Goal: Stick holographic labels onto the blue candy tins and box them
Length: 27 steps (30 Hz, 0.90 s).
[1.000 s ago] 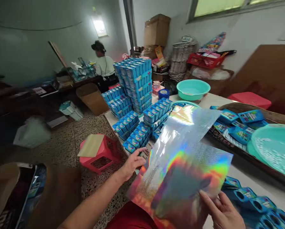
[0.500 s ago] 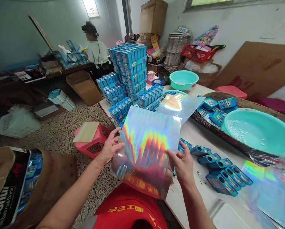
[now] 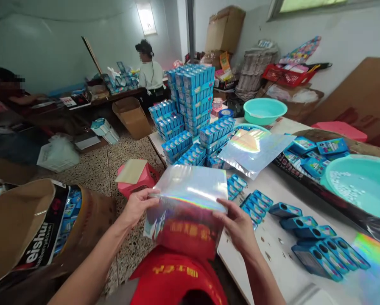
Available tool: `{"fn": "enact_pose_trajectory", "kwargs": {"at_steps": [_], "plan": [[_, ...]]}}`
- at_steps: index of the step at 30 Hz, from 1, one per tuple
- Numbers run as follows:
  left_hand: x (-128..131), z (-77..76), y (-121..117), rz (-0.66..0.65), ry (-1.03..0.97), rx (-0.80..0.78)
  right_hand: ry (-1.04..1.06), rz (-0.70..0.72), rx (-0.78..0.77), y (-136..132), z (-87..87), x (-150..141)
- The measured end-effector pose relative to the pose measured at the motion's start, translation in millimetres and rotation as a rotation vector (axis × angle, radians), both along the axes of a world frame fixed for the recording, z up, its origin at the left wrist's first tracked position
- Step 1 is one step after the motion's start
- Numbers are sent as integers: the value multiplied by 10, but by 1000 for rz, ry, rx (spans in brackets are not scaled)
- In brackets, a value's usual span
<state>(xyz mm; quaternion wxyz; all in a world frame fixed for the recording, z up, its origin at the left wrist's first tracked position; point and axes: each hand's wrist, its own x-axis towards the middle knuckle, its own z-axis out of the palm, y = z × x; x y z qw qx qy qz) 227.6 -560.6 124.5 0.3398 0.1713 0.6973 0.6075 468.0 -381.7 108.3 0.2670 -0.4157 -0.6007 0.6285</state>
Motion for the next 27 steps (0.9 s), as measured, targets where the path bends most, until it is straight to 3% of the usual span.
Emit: {"fn": "enact_pose_trajectory", "kwargs": {"at_steps": [5,9,11,14,15,17,19,21,25,27], "plan": [[-165,92,-96,-1,274,-37,11,35,48,2,-49,-225],[-425,204,-243,-28,654,-71,-70,184,156,10,-119,-400],[-582,291,-335,-24,826,-105,-170,203,382,-30,-100,-580],[-781,423,-415,-185,973,-176,-201,181,814,-250,23,-1104],[-834,457,-418,-265,1019,-190,-162,236,910,-367,79,-1343],[-936,504,-405,-422,1122,-194,-80,475,985,-619,183,-1858],[-1077,526,-404,-498,1163,-205,-106,682,958,-815,247,-2320],[-1294,533,-455,-443,1056,-260,-168,780,872,-884,252,-2635],[-1882,505,-680,-206,675,-322,-231,851,616,-681,112,-2879],[-2130,453,-761,-158,564,-288,-208,902,454,-559,10,-2953]]}}
